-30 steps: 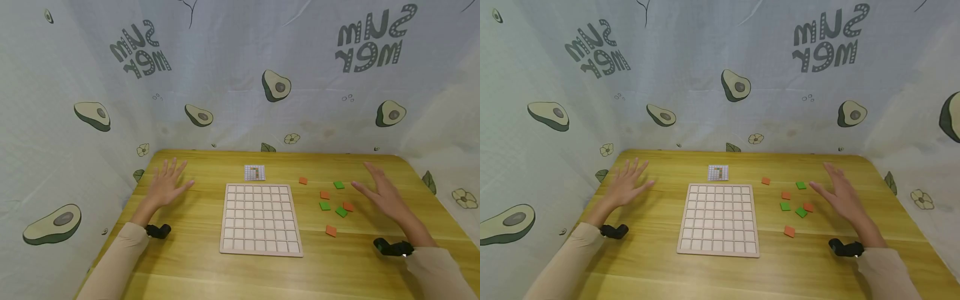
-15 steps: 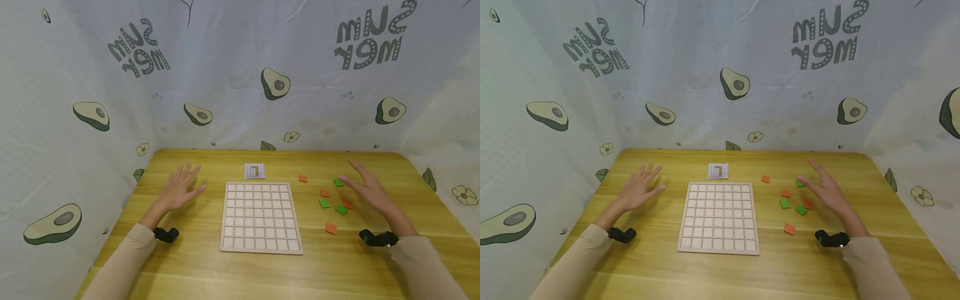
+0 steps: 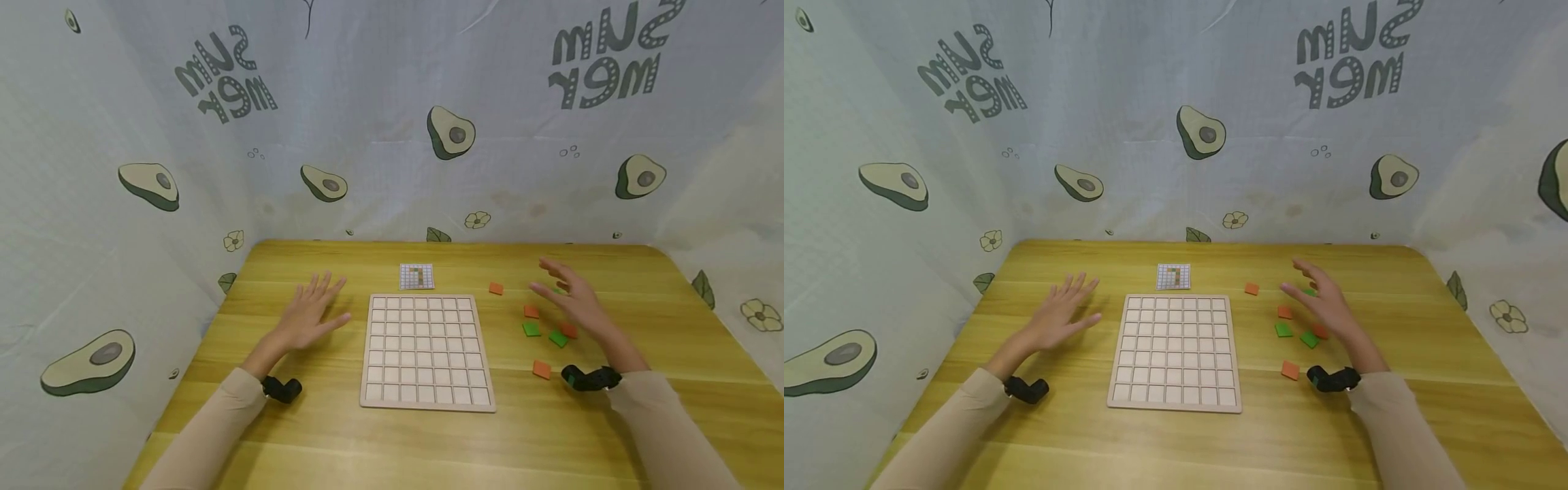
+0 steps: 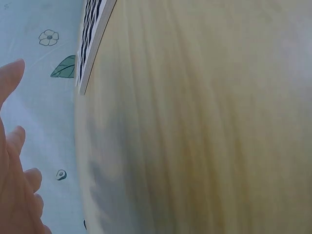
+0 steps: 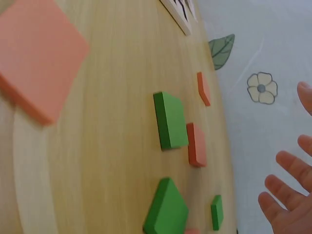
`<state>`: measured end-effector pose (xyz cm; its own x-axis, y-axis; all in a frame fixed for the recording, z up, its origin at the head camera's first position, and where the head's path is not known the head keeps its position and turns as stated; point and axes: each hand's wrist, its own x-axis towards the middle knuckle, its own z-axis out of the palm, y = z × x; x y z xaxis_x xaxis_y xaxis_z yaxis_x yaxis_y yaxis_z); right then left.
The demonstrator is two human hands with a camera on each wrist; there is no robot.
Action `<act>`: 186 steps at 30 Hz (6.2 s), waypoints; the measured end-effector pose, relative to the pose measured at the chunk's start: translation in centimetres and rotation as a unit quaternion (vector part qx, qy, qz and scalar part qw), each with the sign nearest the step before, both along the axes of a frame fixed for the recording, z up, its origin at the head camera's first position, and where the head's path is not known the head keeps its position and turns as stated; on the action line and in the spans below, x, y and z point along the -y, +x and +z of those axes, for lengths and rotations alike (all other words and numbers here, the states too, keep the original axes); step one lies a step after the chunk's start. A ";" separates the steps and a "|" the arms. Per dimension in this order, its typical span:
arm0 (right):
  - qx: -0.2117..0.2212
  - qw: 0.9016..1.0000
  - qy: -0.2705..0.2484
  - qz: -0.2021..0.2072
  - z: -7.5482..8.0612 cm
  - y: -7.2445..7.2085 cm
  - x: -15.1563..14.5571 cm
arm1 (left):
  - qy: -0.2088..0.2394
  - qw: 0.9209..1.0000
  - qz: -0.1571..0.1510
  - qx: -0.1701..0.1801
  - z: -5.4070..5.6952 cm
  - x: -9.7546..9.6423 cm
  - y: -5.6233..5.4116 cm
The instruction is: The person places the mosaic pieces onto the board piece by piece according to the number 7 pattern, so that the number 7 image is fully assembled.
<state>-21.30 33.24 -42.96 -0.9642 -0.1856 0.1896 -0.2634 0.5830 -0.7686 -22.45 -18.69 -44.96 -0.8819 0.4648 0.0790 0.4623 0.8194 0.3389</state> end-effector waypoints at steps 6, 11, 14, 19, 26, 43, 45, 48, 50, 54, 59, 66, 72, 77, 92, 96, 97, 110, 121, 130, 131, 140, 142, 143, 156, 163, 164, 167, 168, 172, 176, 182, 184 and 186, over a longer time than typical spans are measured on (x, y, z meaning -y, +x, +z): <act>-0.007 1.000 0.002 -0.012 -0.7 -0.8 1.1 | 0.002 1.000 -0.019 0.000 -0.7 -0.6 0.5; -0.004 1.000 0.000 -0.015 -1.1 -1.3 1.8 | 0.009 0.999 -0.031 0.007 -0.8 -1.1 1.0; 0.011 1.000 -0.007 -0.016 -1.2 -1.5 2.2 | 0.006 0.999 -0.041 0.011 -0.9 -1.5 1.2; 0.040 0.999 -0.008 -0.024 -1.3 -1.8 2.8 | 0.000 0.998 -0.066 0.020 -0.8 -2.0 1.3; 0.066 0.997 0.001 -0.034 -1.7 -2.5 3.4 | -0.004 0.995 -0.095 0.043 -1.1 -2.5 1.5; 0.117 0.991 -0.027 -0.052 -3.3 -3.9 4.2 | -0.049 0.989 -0.106 0.088 -1.9 -3.0 1.8; 0.123 0.990 -0.031 -0.054 -3.4 -3.9 4.2 | -0.046 0.989 -0.106 0.091 -1.8 -3.0 1.8; 0.129 0.989 -0.037 -0.055 -3.4 -3.8 4.2 | -0.043 0.989 -0.106 0.090 -1.9 -3.0 1.8; 0.132 0.989 -0.038 -0.058 -3.4 -3.8 4.3 | -0.040 0.989 -0.106 0.091 -2.0 -2.9 1.8; 0.135 0.988 -0.033 -0.067 -3.3 -4.0 4.6 | -0.037 0.989 -0.105 0.095 -2.2 -2.8 1.8; 0.133 0.988 -0.018 -0.081 -3.3 -4.3 5.1 | -0.039 0.989 -0.100 0.099 -2.5 -2.7 1.6; 0.122 0.988 0.007 -0.093 -3.5 -4.7 5.2 | -0.038 0.990 -0.103 0.092 -2.7 -2.8 1.6; 0.125 0.988 0.012 -0.091 -3.7 -5.0 5.2 | -0.040 0.990 -0.101 0.091 -3.0 -2.7 1.6; 0.117 0.990 0.023 -0.077 -3.7 -5.1 5.2 | -0.041 0.991 -0.098 0.082 -3.2 -2.6 1.6; 0.093 0.993 0.035 -0.071 -3.6 -4.7 5.1 | -0.033 0.991 -0.094 0.085 -3.4 -2.7 1.4; 0.074 0.995 0.038 -0.063 -2.8 -4.2 5.9 | -0.029 0.991 -0.093 0.089 -3.4 -2.6 1.3; 0.067 0.995 0.039 -0.059 -2.6 -4.1 6.1 | -0.029 0.991 -0.093 0.089 -3.4 -2.6 1.3; 0.027 0.998 0.045 -0.024 -0.5 -2.8 8.9 | -0.032 0.991 -0.092 0.090 -3.1 -2.6 1.5; 0.024 0.999 0.024 0.009 -0.1 -2.3 11.5 | -0.041 0.990 -0.089 0.097 -3.4 -2.5 1.5; 0.041 0.998 -0.013 0.041 -0.3 -2.3 14.4 | -0.033 0.991 -0.091 0.098 -3.3 -2.5 1.5; 0.043 0.998 -0.016 0.043 -0.5 -2.3 14.7 | -0.031 0.991 -0.091 0.097 -3.2 -2.5 1.5; 0.057 0.996 -0.038 0.063 -1.6 -1.9 17.4 | -0.027 0.991 -0.092 0.096 -3.2 -2.6 1.6; 0.054 0.995 -0.041 0.070 -1.8 -1.9 17.9 | -0.027 0.991 -0.092 0.095 -3.2 -2.6 1.5; 0.057 0.995 -0.045 0.071 -1.9 -1.9 18.1 | -0.028 0.991 -0.091 0.095 -3.2 -2.6 1.5; 0.083 0.993 -0.039 0.071 -3.1 -2.5 19.7 | -0.037 0.991 -0.089 0.089 -3.4 -2.7 1.2; 0.085 0.994 -0.015 0.065 -3.5 -2.7 20.3 | -0.044 0.992 -0.089 0.082 -3.6 -2.7 1.1; 0.088 0.994 -0.015 0.063 -3.5 -2.7 20.4 | -0.044 0.992 -0.089 0.081 -3.6 -2.7 1.1; 0.096 0.993 -0.019 0.063 -3.5 -2.7 20.6 | -0.049 0.992 -0.088 0.079 -3.7 -2.7 1.0; 0.098 0.993 -0.020 0.062 -3.5 -2.7 20.7 | -0.051 0.992 -0.088 0.079 -3.7 -2.7 1.0; 0.102 0.993 -0.019 0.059 -3.8 -2.8 21.0 | -0.050 0.991 -0.089 0.082 -3.6 -2.6 1.1; 0.094 0.994 -0.015 0.057 -4.0 -2.7 21.2 | -0.042 0.992 -0.091 0.082 -3.5 -2.6 1.2; 0.092 0.994 -0.019 0.057 -3.8 -2.5 21.3 | -0.047 0.992 -0.087 0.084 -3.6 -2.6 1.4; 0.096 0.994 -0.021 0.056 -3.7 -2.4 21.3 | -0.049 0.991 -0.086 0.086 -3.5 -2.6 1.4; 0.099 0.993 -0.022 0.055 -3.6 -2.5 21.3 | -0.044 0.992 -0.086 0.087 -3.4 -2.6 1.4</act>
